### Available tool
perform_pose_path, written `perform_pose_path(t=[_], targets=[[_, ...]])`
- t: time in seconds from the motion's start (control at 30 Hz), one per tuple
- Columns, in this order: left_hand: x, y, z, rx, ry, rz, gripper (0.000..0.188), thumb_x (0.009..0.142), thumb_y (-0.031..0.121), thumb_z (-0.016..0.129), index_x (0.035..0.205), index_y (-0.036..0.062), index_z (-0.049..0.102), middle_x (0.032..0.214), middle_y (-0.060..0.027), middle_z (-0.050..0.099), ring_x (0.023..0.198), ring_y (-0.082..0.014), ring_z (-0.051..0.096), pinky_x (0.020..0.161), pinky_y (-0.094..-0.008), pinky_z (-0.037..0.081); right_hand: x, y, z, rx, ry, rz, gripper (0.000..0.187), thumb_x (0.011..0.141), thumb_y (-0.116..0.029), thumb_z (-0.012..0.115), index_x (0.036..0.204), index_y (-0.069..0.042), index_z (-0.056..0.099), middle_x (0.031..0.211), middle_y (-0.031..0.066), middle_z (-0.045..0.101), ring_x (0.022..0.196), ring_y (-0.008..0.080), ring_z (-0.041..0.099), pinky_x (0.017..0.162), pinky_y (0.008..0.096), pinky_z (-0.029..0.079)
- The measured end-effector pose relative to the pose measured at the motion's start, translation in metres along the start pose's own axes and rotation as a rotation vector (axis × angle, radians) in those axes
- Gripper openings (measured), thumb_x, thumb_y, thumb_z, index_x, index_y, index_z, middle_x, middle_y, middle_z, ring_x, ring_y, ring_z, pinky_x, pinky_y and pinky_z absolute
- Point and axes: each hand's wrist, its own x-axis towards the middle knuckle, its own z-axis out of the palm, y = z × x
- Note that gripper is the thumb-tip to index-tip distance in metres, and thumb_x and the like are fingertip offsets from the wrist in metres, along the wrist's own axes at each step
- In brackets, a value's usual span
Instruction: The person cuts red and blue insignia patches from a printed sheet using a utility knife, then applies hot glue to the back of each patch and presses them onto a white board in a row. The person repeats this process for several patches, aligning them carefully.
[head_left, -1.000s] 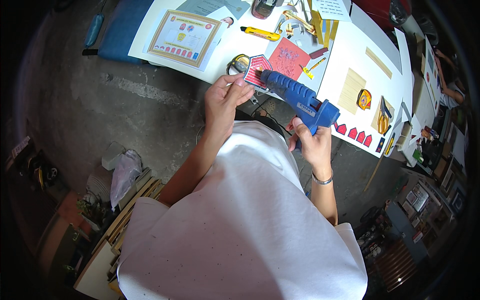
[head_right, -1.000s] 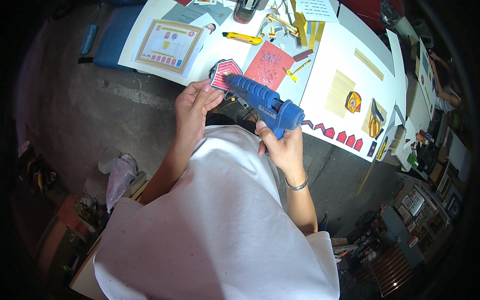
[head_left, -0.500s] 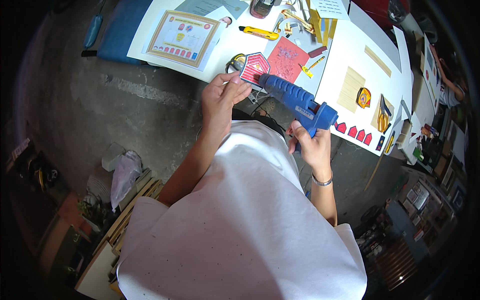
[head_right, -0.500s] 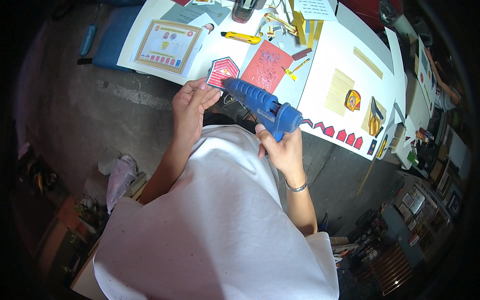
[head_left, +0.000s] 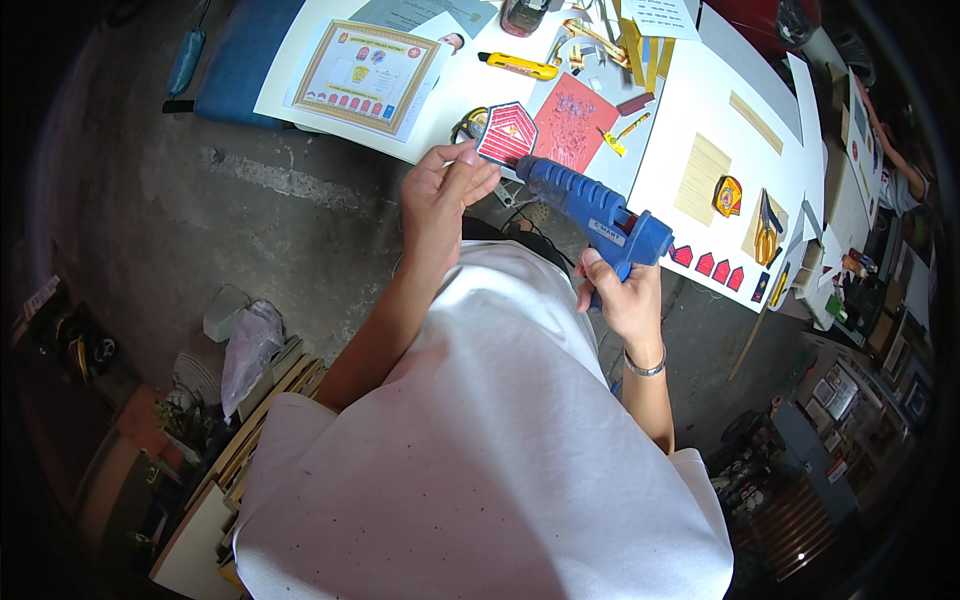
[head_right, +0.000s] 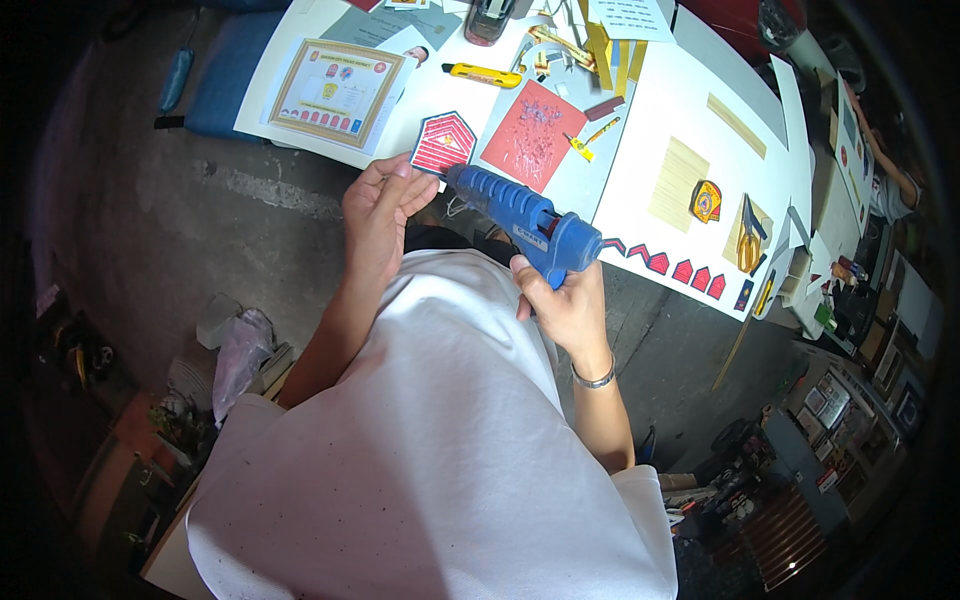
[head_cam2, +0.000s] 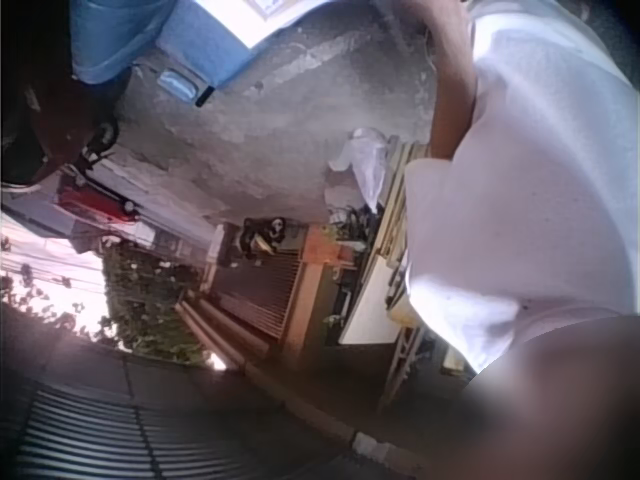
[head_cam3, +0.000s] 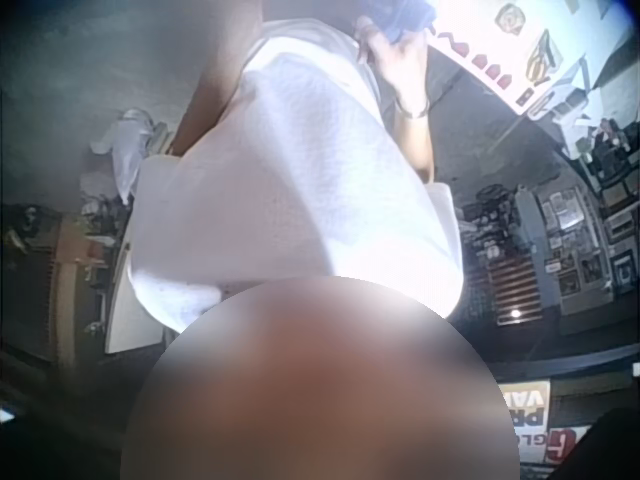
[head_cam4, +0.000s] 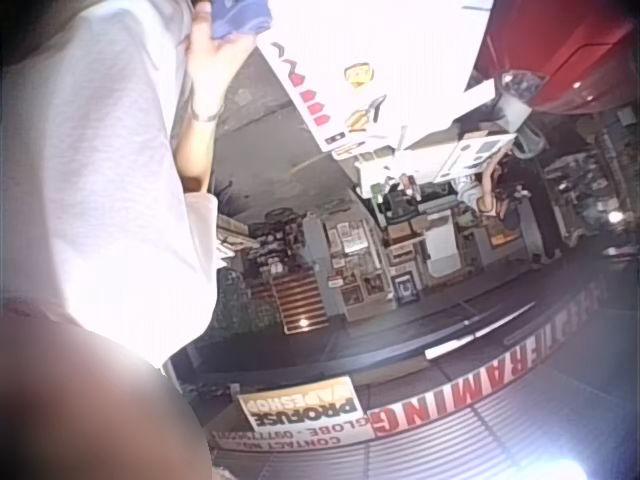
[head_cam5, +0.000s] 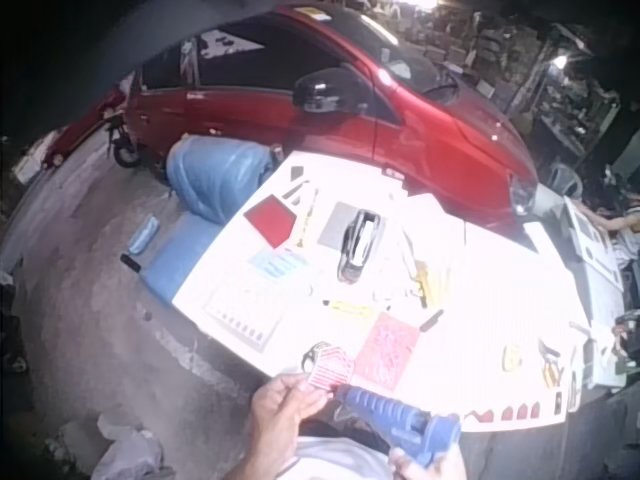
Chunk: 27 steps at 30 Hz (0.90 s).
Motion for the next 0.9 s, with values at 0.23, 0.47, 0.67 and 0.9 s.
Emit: perform_pose_path(t=[0.23, 0.47, 0.67, 0.9], targets=[[-0.0004, 0.0013, 0.0017, -0.011, -0.011, -0.007, 0.024, 0.103, 0.011, 0.062, 0.116, -0.0081, 0.060, 0.108, -0.0211, 0.070, 0.101, -0.0298, 0.074, 0.094, -0.0419, 0.062, 0.0047, -0.0007, -0.0020, 0.006, 0.050, 0.000, 0.020, 0.091, -0.007, 0.067, 0.103, 0.007, 0.060, 0.074, 0.0057, 0.064, 0.047, 0.0122, 0.060, 0.042, 0.0262, 0.046], [0.0004, 0.0014, 0.0019, -0.002, 0.006, 0.000, 0.023, 0.103, 0.012, 0.062, 0.116, -0.0078, 0.061, 0.107, -0.0211, 0.071, 0.102, -0.0299, 0.074, 0.094, -0.0422, 0.062, 0.0047, -0.0001, -0.0034, 0.012, 0.041, 0.019, 0.023, 0.091, -0.008, 0.067, 0.107, 0.006, 0.058, 0.072, 0.0049, 0.062, 0.047, 0.0119, 0.059, 0.044, 0.0259, 0.047], [0.0024, 0.0022, -0.0014, 0.042, -0.011, 0.000, 0.024, 0.105, 0.013, 0.058, 0.121, -0.0053, 0.061, 0.113, -0.0199, 0.072, 0.103, -0.0264, 0.074, 0.093, -0.0376, 0.061, -0.0008, 0.0028, -0.0027, 0.001, 0.000, 0.017, 0.028, 0.090, -0.007, 0.067, 0.111, 0.006, 0.054, 0.072, 0.0044, 0.060, 0.047, 0.0119, 0.059, 0.044, 0.0257, 0.047], [0.0000, 0.0028, -0.0010, 0.030, -0.023, -0.016, 0.024, 0.105, 0.012, 0.058, 0.121, -0.0056, 0.060, 0.114, -0.0206, 0.072, 0.105, -0.0274, 0.074, 0.094, -0.0377, 0.061, 0.0063, 0.0022, -0.0050, 0.005, 0.054, 0.023, 0.030, 0.090, -0.008, 0.067, 0.112, 0.007, 0.054, 0.073, 0.0046, 0.061, 0.047, 0.0118, 0.059, 0.043, 0.0260, 0.046]])
